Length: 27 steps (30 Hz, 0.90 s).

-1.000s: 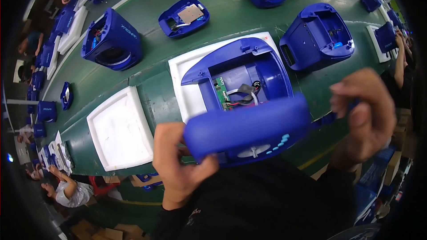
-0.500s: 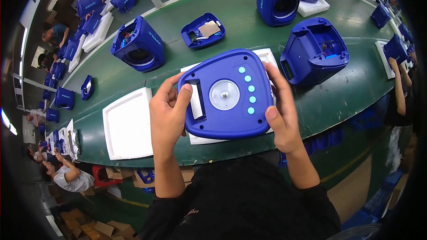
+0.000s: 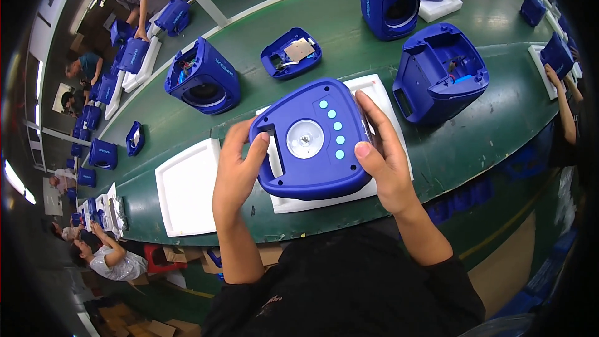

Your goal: The person assembles a portable electronic device by hand, inserting a circuit board, ribbon cable, rechargeable battery, and control panel into an electronic housing.

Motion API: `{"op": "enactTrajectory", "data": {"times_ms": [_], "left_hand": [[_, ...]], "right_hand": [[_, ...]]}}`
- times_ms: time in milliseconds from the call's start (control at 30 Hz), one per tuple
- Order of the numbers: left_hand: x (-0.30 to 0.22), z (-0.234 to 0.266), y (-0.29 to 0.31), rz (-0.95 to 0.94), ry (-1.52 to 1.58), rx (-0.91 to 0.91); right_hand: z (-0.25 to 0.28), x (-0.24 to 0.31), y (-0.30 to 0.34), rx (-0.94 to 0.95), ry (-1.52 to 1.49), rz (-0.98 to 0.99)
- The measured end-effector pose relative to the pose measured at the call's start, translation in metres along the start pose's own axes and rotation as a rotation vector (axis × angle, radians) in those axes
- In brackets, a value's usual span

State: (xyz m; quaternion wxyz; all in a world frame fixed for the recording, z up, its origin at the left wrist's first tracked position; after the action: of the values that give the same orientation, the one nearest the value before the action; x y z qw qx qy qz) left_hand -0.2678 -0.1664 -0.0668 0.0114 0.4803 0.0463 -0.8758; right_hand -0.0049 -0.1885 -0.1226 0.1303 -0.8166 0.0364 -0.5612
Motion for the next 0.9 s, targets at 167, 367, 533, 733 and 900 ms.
{"op": "enactTrajectory", "data": {"times_ms": [167, 367, 533, 733, 900], "left_hand": [[0.015, 0.001, 0.005, 0.203, 0.326, 0.07], [0.069, 0.043, 0.017, 0.24, 0.64, 0.064], [0.122, 0.059, 0.038, 0.345, 0.861, -0.093], [0.129, 0.062, 0.057, 0.205, 0.911, -0.111], [0.138, 0.066, 0.07, 0.19, 0.878, -0.135]], "right_hand": [[-0.019, -0.004, 0.002, -0.043, -0.215, -0.082], [-0.065, -0.018, 0.019, 0.107, -0.177, -0.092], [-0.09, 0.0, 0.021, 0.203, 0.196, 0.048], [-0.11, 0.011, 0.022, 0.291, 0.346, 0.107], [-0.133, 0.021, 0.026, 0.19, 0.485, 0.174]]}}
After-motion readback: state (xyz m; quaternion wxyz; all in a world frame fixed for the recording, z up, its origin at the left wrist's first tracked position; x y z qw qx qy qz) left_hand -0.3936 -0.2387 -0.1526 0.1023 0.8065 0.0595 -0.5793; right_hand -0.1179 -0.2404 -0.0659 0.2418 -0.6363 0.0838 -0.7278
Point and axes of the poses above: each hand's wrist, its own y-axis away from the middle knuckle, its own z-axis out of the back of the hand, x = y × z, the point moved 7 cm from there along -y, towards the middle knuckle, and after that the axes turned 3 degrees about y, right-handed, at the moved point
